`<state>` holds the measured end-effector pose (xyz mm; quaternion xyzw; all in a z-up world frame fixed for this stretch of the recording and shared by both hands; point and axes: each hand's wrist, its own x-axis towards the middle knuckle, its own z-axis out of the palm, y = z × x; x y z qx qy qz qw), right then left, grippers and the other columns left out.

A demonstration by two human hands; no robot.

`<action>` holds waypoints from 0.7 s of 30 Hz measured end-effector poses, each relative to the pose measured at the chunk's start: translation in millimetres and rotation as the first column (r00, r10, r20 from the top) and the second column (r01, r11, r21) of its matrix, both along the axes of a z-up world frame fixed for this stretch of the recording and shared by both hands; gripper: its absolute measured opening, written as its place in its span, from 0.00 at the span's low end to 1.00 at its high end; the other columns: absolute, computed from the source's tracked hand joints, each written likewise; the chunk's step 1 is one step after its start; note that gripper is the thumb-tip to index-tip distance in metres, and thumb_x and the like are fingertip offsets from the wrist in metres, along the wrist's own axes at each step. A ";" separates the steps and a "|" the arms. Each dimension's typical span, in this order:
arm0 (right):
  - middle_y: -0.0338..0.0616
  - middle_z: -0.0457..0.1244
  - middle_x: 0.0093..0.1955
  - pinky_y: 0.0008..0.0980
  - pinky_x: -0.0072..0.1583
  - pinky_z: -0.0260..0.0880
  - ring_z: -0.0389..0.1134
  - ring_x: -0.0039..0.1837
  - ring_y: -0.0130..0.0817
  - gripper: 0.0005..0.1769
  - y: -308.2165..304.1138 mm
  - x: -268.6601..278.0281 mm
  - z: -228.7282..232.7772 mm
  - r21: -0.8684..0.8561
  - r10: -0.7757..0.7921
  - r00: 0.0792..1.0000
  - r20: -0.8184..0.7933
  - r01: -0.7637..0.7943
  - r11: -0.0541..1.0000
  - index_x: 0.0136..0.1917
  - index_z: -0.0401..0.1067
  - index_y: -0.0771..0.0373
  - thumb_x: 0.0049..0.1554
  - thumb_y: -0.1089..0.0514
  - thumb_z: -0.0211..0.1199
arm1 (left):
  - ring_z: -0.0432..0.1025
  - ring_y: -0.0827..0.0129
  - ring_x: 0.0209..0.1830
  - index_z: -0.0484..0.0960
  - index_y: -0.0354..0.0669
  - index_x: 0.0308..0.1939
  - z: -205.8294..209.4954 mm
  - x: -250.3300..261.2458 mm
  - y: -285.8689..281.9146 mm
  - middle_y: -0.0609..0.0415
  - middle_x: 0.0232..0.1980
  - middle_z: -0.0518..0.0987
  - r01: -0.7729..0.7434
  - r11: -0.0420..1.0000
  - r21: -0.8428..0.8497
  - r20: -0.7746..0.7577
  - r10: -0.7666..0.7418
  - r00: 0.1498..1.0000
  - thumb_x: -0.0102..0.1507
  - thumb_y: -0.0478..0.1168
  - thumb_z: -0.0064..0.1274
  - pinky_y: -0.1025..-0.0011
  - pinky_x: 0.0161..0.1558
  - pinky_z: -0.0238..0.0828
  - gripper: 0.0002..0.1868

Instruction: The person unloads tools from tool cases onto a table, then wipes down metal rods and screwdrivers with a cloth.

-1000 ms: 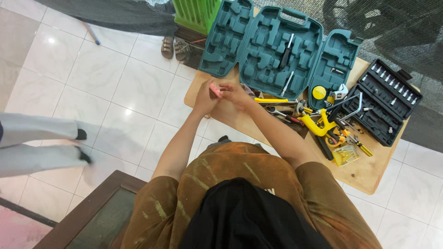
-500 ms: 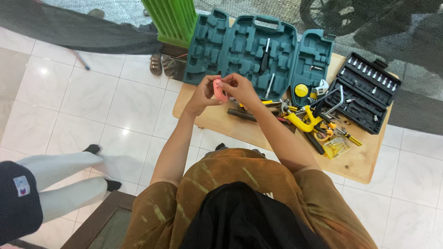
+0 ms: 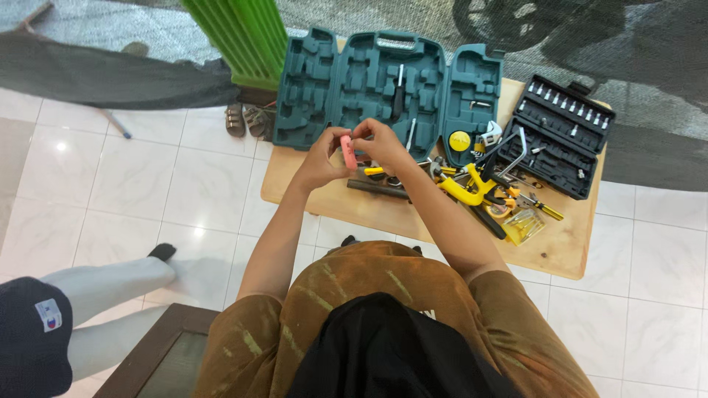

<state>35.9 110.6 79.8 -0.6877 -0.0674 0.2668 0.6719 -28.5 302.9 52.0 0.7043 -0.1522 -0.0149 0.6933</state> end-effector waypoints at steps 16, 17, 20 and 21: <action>0.48 0.68 0.49 0.34 0.49 0.74 0.73 0.51 0.37 0.19 -83.1 10.1 -7.2 -0.312 0.072 0.808 0.585 0.141 0.940 0.55 0.65 0.65 0.53 0.67 0.70 | 0.70 0.63 0.67 0.68 0.38 0.66 28.9 17.8 -76.4 0.50 0.64 0.72 0.059 0.992 0.114 0.070 -0.068 0.995 0.48 0.34 0.74 0.66 0.71 0.66 0.45; 0.47 0.67 0.51 0.33 0.50 0.75 0.73 0.51 0.35 0.23 -90.6 12.5 -8.4 -0.259 0.022 0.860 0.510 0.129 0.957 0.58 0.65 0.63 0.50 0.68 0.67 | 0.71 0.63 0.66 0.68 0.38 0.66 30.0 21.4 -75.1 0.50 0.64 0.73 0.041 0.988 0.152 0.108 -0.058 0.992 0.48 0.34 0.74 0.66 0.70 0.67 0.44; 0.45 0.67 0.53 0.30 0.51 0.75 0.74 0.52 0.32 0.27 -111.2 19.4 -6.2 -0.172 -0.074 0.910 0.408 0.157 0.973 0.62 0.65 0.62 0.49 0.69 0.64 | 0.73 0.63 0.63 0.69 0.38 0.65 23.6 21.6 -68.3 0.49 0.62 0.74 -0.029 0.976 0.216 0.121 0.002 0.993 0.47 0.36 0.75 0.66 0.67 0.68 0.45; 0.45 0.67 0.52 0.29 0.52 0.75 0.74 0.52 0.31 0.27 -117.8 20.6 -4.0 -0.139 -0.131 0.913 0.386 0.198 0.970 0.63 0.64 0.62 0.50 0.69 0.64 | 0.73 0.63 0.62 0.68 0.37 0.65 18.1 21.9 -64.4 0.49 0.61 0.74 -0.072 0.967 0.244 0.097 0.049 0.994 0.46 0.36 0.75 0.66 0.64 0.69 0.46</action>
